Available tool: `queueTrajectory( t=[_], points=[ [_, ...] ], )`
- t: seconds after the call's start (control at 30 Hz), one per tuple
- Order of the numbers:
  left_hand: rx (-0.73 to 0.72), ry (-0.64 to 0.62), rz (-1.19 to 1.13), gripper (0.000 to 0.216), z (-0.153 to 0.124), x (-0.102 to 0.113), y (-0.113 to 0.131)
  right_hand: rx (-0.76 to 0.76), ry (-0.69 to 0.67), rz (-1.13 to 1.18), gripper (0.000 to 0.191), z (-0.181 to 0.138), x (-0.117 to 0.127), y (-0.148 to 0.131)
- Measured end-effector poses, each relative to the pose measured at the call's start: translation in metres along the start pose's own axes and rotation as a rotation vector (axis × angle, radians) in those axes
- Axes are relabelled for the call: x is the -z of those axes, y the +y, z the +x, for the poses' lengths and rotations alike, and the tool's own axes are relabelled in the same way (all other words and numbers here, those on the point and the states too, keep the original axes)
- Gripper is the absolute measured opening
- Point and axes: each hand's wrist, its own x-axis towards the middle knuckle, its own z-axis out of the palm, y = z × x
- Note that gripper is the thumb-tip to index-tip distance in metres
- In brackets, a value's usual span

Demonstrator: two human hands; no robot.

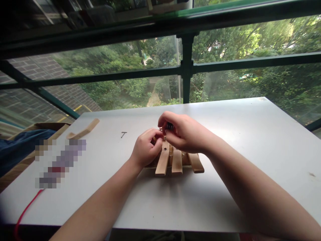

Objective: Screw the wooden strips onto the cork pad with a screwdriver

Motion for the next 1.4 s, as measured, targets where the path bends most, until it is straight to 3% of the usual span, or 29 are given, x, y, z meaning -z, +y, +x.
queueTrajectory(
  t=[0.23, 0.97, 1.27, 1.4],
  points=[
    [-0.012, 0.004, -0.016, 0.02, 0.0, 0.0, 0.002, 0.062, 0.043, 0.079, 0.03, 0.0, 0.001, -0.002],
    [-0.047, 0.005, -0.029, 0.023, 0.0, 0.0, 0.001, -0.047, -0.051, -0.028, 0.033, -0.004, 0.008, -0.001],
    [-0.073, 0.005, -0.029, 0.02, 0.0, 0.0, 0.001, 0.007, -0.062, -0.14, 0.02, -0.004, 0.012, -0.004],
    [-0.08, 0.001, -0.016, 0.019, 0.0, 0.0, 0.001, -0.002, 0.014, -0.179, 0.012, -0.003, 0.009, -0.001]
  ],
)
